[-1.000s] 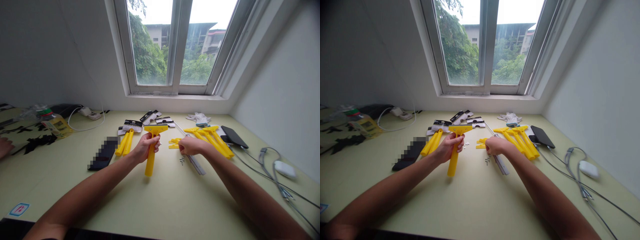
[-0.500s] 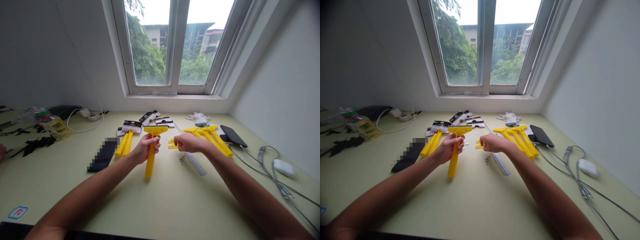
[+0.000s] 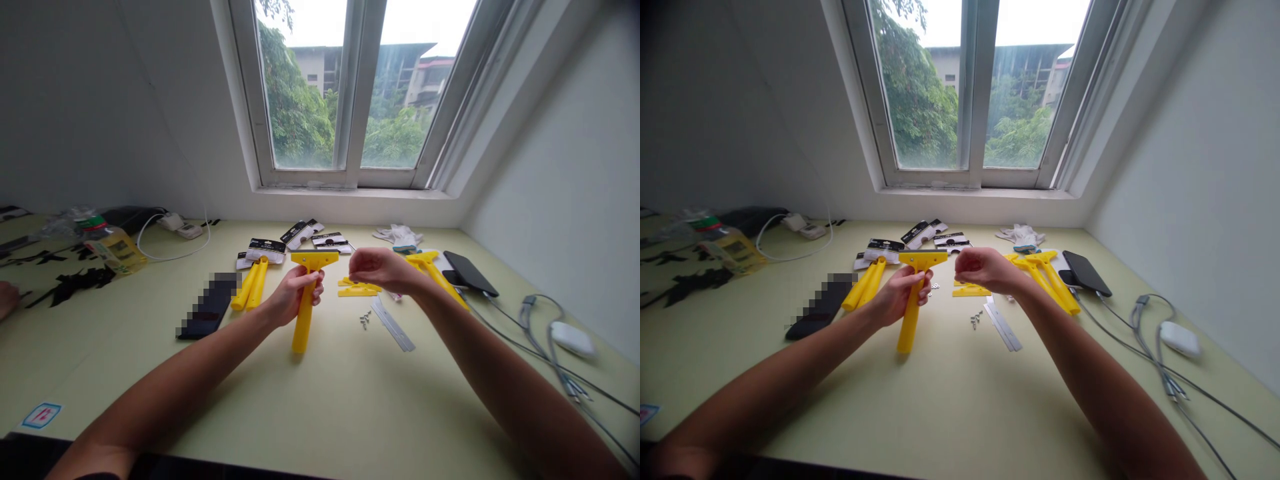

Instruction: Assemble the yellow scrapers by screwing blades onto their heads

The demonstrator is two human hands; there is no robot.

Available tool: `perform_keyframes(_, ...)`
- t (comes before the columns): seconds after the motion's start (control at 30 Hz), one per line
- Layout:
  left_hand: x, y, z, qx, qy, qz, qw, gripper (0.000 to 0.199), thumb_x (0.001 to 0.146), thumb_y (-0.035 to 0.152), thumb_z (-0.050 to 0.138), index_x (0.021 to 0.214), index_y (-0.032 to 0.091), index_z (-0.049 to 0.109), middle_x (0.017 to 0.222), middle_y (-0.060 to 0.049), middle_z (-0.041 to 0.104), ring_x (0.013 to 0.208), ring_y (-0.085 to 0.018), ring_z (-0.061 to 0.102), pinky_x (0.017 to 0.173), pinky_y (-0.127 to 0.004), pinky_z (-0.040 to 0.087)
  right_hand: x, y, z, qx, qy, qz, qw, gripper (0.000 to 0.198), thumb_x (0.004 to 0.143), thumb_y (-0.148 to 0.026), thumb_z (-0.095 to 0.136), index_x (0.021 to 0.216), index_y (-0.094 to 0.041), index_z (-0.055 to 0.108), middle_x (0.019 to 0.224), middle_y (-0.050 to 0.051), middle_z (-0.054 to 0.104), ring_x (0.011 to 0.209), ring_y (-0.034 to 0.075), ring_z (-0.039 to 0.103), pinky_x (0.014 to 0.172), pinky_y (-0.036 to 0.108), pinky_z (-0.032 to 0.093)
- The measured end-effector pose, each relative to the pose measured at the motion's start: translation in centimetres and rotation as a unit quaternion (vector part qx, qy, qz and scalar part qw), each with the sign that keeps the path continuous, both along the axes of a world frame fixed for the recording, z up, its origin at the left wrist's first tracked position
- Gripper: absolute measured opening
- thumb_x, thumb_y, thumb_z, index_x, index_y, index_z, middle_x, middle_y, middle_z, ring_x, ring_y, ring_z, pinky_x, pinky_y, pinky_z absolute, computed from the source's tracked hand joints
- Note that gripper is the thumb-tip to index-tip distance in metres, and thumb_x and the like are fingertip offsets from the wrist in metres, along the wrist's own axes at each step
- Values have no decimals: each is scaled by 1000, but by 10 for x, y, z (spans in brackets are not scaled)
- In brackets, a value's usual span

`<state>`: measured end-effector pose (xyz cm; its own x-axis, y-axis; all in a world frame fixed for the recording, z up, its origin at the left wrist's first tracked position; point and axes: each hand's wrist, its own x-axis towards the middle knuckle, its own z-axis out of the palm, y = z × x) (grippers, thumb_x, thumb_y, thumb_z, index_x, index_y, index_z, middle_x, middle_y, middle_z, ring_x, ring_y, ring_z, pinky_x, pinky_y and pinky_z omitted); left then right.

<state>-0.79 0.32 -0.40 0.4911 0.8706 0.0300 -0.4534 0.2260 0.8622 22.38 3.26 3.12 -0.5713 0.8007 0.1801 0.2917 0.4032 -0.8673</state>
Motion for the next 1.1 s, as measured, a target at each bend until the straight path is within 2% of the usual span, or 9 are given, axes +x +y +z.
perform_keyframes(0.13,1,-2,1,3,1,-9,1000,17,77,21,64,88,16,53,88,-1,50,61,-7,46,53,-22,37,-10,-8,5,55,43,-26,997,22,74,-36,71,81,-16,62,80,3,67,76,15,64,78,35,54)
perform_keyframes(0.3,3,-6,2,7,2,-19,1000,17,77,20,64,90,16,54,88,-1,50,62,-8,47,54,-23,37,-18,-15,6,135,34,-43,989,14,81,-30,64,87,-18,64,85,3,68,80,15,66,81,33,55)
perform_keyframes(0.5,4,-9,2,5,1,-26,1000,20,77,20,65,94,16,56,89,-2,50,63,-8,47,54,-23,37,-26,-23,5,260,-23,-133,956,11,85,-28,59,92,-21,64,86,3,71,78,16,65,74,29,52)
perform_keyframes(0.73,5,-12,4,-4,-4,-32,999,22,75,22,67,94,17,56,88,-2,51,62,-8,48,54,-23,37,-33,-27,5,281,-41,-156,946,7,86,-28,60,89,-22,63,90,3,72,85,19,65,88,35,46)
perform_keyframes(0.97,5,-13,5,-9,-13,-37,999,23,74,23,68,93,17,56,88,-3,52,61,-8,47,54,-23,37,-35,-25,1,251,17,-148,956,8,85,-29,63,89,-23,63,88,2,70,83,18,65,85,34,47)
perform_keyframes(1.1,5,-13,4,-8,-20,-48,999,22,75,22,66,94,17,56,89,-3,51,61,-8,48,54,-24,37,-35,-26,0,260,3,-154,953,6,84,-28,64,87,-23,64,87,1,70,83,17,64,87,34,45)
